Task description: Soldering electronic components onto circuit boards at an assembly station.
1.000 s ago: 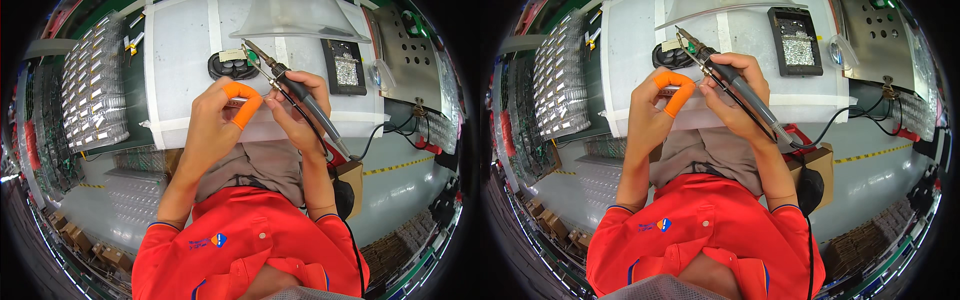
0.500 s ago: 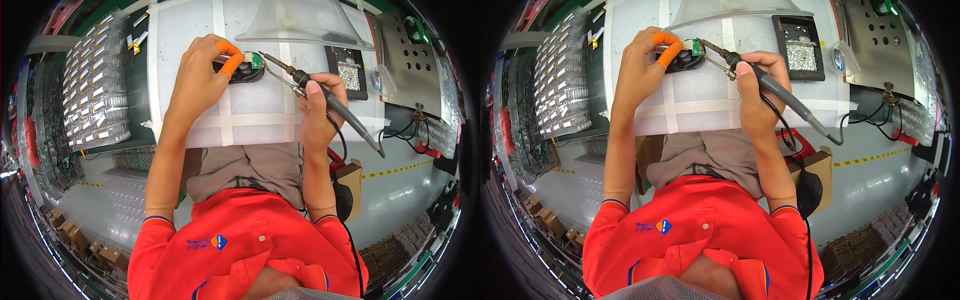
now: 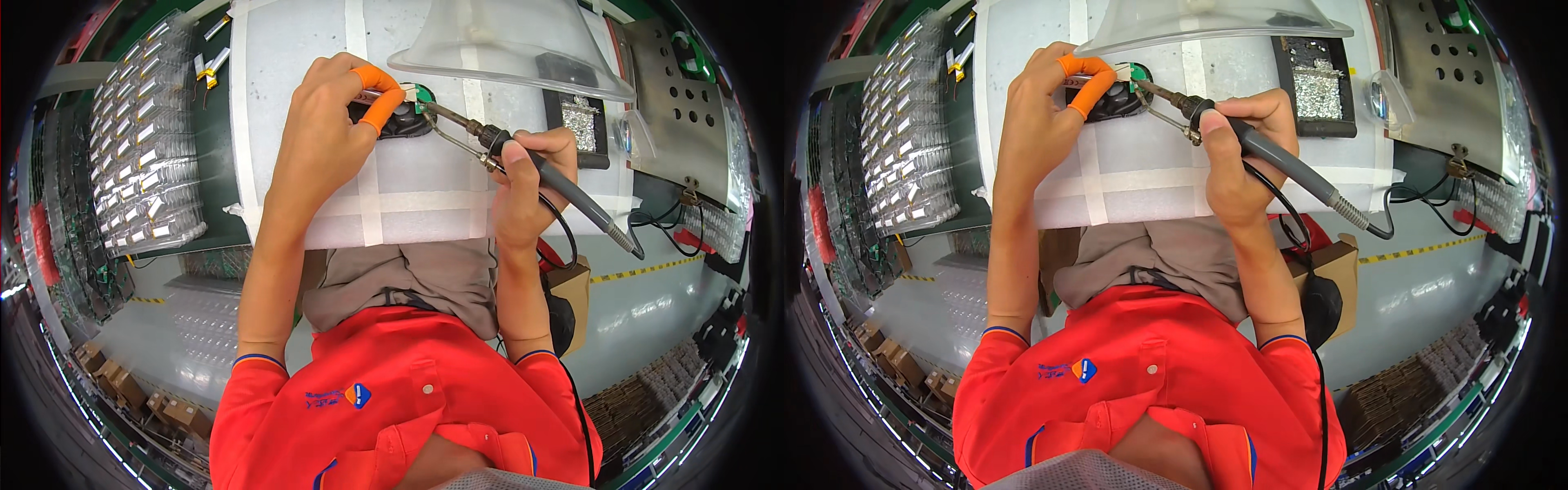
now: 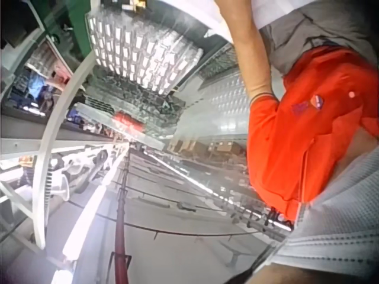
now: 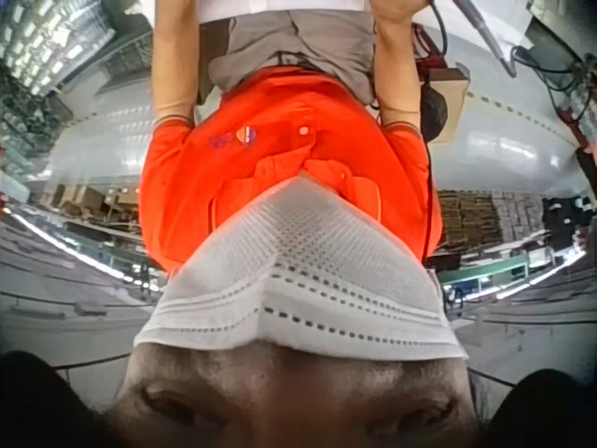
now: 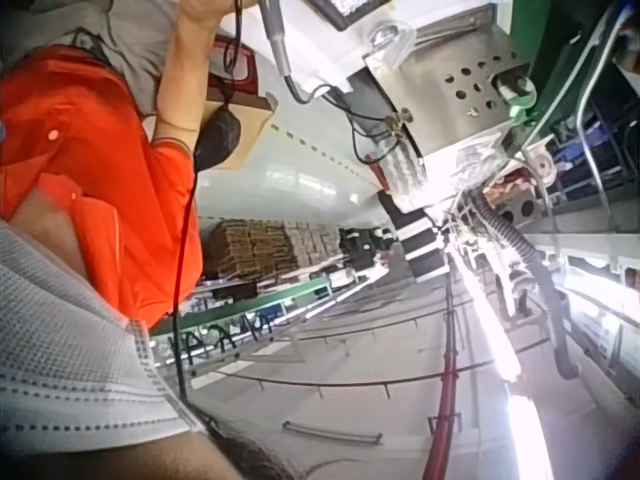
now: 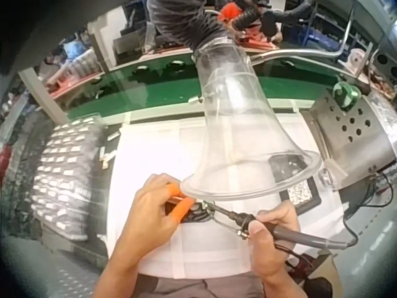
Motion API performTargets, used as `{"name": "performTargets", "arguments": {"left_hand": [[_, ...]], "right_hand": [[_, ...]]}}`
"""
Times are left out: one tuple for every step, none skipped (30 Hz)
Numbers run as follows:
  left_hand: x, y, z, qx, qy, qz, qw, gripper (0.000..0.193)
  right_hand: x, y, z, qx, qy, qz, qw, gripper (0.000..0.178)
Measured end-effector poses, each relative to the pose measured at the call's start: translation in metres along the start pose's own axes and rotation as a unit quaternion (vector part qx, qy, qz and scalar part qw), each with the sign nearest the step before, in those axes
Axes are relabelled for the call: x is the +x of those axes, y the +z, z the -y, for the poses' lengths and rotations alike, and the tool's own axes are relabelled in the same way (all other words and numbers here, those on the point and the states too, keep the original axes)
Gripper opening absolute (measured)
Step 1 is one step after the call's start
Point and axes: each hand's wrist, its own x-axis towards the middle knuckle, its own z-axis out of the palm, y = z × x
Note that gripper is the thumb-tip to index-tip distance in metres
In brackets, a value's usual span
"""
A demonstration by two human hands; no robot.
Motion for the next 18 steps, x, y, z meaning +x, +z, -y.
{"name": "performTargets", "arguments": {"left_hand": [[0.0002, -0.0004, 0.0001, -0.002, 0.004, 0.001, 1.0, 0.017], [0.0003, -0.0004, -0.0001, -0.004, 0.003, 0.002, 1.0, 0.016], [0.0003, -0.0004, -0.0001, -0.007, -0.002, 0.005, 1.0, 0.016], [0.0004, -0.0005, -0.0003, -0.005, 0.003, 0.003, 1.0, 0.016], [0.0002, -0.0004, -0.0004, -0.004, 0.004, 0.002, 1.0, 0.015], [0.0001, -0.0005, -0.0005, -0.002, 0.002, 0.002, 1.0, 0.015], [-0.0001, -0.0005, -0.0005, -0.003, 0.003, 0.003, 1.0, 0.015], [-0.0002, -0.0006, -0.0004, -0.004, 0.0, 0.006, 1.0, 0.015], [-0.0003, -0.0008, -0.0003, -0.006, -0.002, 0.006, 1.0, 0.015], [-0.0003, -0.0007, -0.0002, -0.006, 0.001, 0.007, 1.0, 0.016], [0.0, -0.0007, -0.0001, -0.008, 0.005, 0.005, 1.0, 0.016], [-0.0001, -0.0007, -0.0002, -0.013, 0.005, 0.005, 1.0, 0.016], [-0.0002, -0.0008, -0.0003, -0.007, 0.006, 0.003, 1.0, 0.017], [-0.0002, -0.001, -0.0005, -0.003, 0.003, 0.002, 1.0, 0.017], [-0.0003, -0.0011, -0.0009, 0.0, -0.006, 0.005, 1.0, 0.017], [-0.0003, -0.0012, -0.0012, 0.003, -0.001, 0.004, 1.0, 0.017], [-0.0005, -0.0014, -0.0015, 0.006, -0.003, 0.005, 1.0, 0.017], [-0.0006, -0.0014, -0.0017, 0.009, -0.006, 0.007, 1.0, 0.017]], "right_hand": [[-0.0001, 0.0004, 0.0001, 0.006, 0.002, 0.003, 1.0, 0.018], [-0.0001, 0.0007, 0.0004, 0.009, 0.004, 0.004, 1.0, 0.018], [-0.0001, 0.0009, 0.0007, 0.011, 0.007, 0.005, 1.0, 0.018], [-0.0001, 0.0013, 0.0008, 0.012, 0.007, 0.009, 1.0, 0.018], [-0.0001, 0.0015, 0.001, 0.012, 0.007, 0.011, 1.0, 0.018], [-0.0002, 0.0016, 0.0011, 0.012, 0.007, 0.014, 1.0, 0.018], [-0.0001, 0.0014, 0.0012, 0.01, 0.007, 0.019, 1.0, 0.018], [0.0001, 0.001, 0.0014, 0.009, 0.007, 0.024, 1.0, 0.018], [0.0002, 0.0006, 0.0013, 0.009, 0.006, 0.028, 1.0, 0.018], [0.0, 0.0002, 0.0014, 0.004, 0.005, 0.033, 0.999, 0.017], [-0.0004, -0.0003, 0.0014, 0.001, 0.004, 0.036, 0.999, 0.017], [-0.0007, -0.0007, 0.0013, -0.003, 0.003, 0.038, 0.999, 0.017], [-0.0009, -0.0009, 0.0009, -0.004, -0.005, 0.031, 0.999, 0.016], [-0.0009, -0.0009, 0.0003, -0.006, -0.012, 0.022, 1.0, 0.016], [-0.0011, -0.001, -0.0001, -0.009, -0.02, 0.013, 1.0, 0.016], [-0.0013, -0.0013, -0.0001, -0.008, -0.02, 0.01, 1.0, 0.015], [-0.0015, -0.0015, -0.0001, -0.007, -0.021, 0.007, 1.0, 0.015], [-0.0015, -0.0017, 0.0001, -0.007, -0.022, 0.002, 1.0, 0.015]]}}
